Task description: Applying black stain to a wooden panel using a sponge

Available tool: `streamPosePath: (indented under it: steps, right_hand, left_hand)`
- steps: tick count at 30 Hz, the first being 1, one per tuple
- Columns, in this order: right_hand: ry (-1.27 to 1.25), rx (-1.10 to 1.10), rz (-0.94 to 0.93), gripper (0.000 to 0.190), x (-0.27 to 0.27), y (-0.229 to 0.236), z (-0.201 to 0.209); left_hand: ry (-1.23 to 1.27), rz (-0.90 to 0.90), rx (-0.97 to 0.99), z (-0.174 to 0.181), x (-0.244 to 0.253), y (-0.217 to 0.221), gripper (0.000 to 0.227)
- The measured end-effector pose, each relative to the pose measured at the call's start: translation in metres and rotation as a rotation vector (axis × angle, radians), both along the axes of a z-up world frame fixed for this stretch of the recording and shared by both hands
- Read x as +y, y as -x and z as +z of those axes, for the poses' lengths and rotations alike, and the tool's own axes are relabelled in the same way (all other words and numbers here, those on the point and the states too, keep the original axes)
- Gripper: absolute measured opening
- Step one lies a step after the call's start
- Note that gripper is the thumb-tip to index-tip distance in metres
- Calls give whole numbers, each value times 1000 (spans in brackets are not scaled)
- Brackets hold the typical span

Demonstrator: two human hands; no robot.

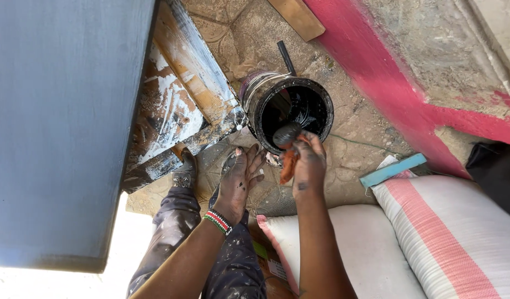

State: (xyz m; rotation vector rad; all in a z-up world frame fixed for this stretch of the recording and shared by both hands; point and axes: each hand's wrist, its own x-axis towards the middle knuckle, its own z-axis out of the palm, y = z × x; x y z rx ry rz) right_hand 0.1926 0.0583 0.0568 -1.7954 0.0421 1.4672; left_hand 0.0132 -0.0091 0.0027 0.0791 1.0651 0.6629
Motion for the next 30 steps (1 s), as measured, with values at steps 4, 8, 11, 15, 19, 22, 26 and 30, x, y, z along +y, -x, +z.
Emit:
streamPosePath:
  steps: [4,8,11,15,19,22,26,30]
  right_hand:
    - [-52,-312,312,29,4,19,-6]
    - [57,-241,271,22,-9,16,4]
    - [-37,-27,134,20,-32,4,6]
    - [-205,242,-74,32,-61,5,12]
    - [-219,293,-132,42,-79,39,34]
    - [-360,304,-140,50,-91,79,66]
    - [-490,340,-31,71,-107,139,93]
    - [-498,371,-48,81,-124,198,91]
  left_hand:
    - [-44,27,55,-5,2,2,84]
    - [7,69,111,-20,-7,6,93]
    - [116,227,293,-13,-39,11,56]
    - [142,32,374,105,-23,45,49]
    - [11,-225,545,189,-23,81,20]
    - [-316,-240,535,233,-16,119,25]
    - [-670,-354,979,291,54,178,46]
    - [-1055,-514,1361,289,175,235,57]
